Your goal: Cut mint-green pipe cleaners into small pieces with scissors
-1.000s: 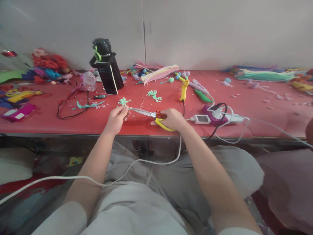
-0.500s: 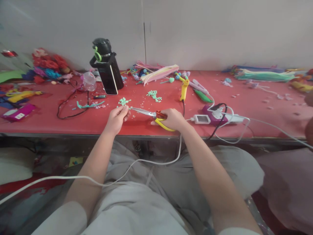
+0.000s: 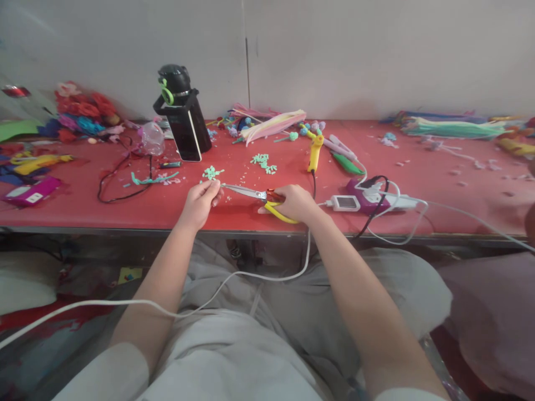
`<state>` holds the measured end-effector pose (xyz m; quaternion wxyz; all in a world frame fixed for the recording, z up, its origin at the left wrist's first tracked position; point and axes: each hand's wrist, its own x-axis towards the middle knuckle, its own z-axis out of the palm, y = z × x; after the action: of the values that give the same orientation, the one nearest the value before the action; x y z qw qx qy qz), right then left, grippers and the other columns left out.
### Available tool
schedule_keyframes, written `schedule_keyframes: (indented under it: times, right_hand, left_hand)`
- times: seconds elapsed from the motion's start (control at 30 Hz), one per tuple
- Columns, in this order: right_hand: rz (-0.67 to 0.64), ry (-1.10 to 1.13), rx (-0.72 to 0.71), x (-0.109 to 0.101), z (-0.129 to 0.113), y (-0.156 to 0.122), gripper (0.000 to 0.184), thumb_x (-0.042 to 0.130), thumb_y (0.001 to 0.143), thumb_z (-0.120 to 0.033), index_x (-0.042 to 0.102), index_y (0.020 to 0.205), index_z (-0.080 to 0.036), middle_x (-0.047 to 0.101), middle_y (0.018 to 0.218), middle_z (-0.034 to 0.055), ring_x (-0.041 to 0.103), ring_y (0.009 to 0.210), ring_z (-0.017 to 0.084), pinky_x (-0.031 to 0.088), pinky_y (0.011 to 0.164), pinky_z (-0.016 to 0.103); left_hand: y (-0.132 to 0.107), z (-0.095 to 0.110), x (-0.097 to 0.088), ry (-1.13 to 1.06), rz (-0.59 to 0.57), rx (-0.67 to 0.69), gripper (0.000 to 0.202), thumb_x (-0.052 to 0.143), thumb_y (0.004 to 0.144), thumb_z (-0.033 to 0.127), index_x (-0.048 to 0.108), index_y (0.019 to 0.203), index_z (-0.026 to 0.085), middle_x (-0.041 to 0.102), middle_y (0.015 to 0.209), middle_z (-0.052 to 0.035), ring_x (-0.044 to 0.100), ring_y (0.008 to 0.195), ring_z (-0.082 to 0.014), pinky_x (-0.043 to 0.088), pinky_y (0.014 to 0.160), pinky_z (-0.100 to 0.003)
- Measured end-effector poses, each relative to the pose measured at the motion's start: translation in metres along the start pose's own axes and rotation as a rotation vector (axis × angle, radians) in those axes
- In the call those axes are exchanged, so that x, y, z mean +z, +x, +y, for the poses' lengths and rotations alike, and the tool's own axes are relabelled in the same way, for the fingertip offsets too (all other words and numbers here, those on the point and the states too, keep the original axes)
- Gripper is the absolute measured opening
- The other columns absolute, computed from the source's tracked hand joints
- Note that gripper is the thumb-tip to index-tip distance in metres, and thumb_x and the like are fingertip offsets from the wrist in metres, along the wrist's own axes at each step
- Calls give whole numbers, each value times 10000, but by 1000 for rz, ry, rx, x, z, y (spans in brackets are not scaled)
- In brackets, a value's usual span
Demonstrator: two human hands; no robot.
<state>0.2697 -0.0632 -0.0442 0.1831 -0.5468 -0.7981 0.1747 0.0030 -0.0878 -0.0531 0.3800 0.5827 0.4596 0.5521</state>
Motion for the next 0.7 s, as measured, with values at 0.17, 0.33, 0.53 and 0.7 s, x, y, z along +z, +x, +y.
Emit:
schedule_keyframes:
  times: [0.17,0.33,0.53,0.7]
  right_hand:
    - [11,-4,2,0,1,0,776,600,610,-975,388,604,-228,419,602,-12,351,609,136,263,575,319]
    - [9,26,-31,0,2,-2,744,602,648,-942,401,637,-226,422,617,-18,358,621,134,263,589,316]
    - [-3,37,-31,0,2,-3,716,615,660,-916,418,654,-228,443,630,-14,382,633,140,272,595,312]
    - [-5,21,-33,1,2,-3,716,629,649,-915,422,658,-230,454,631,-16,378,628,141,271,596,314]
  left_hand:
    - [2,-3,0,-9,-5,-6,424,650,936,504,595,656,190,535,612,-7,451,543,-108,347,523,-262]
    - [2,-4,1,-9,18,0,482,626,936,517,484,598,203,445,554,19,404,510,-100,309,486,-253]
    - [1,-2,1,-6,21,3,522,649,918,581,474,603,204,424,553,29,398,502,-92,308,484,-249]
    - [1,-2,2,10,14,7,505,657,918,581,530,618,196,482,577,10,434,514,-97,335,490,-251]
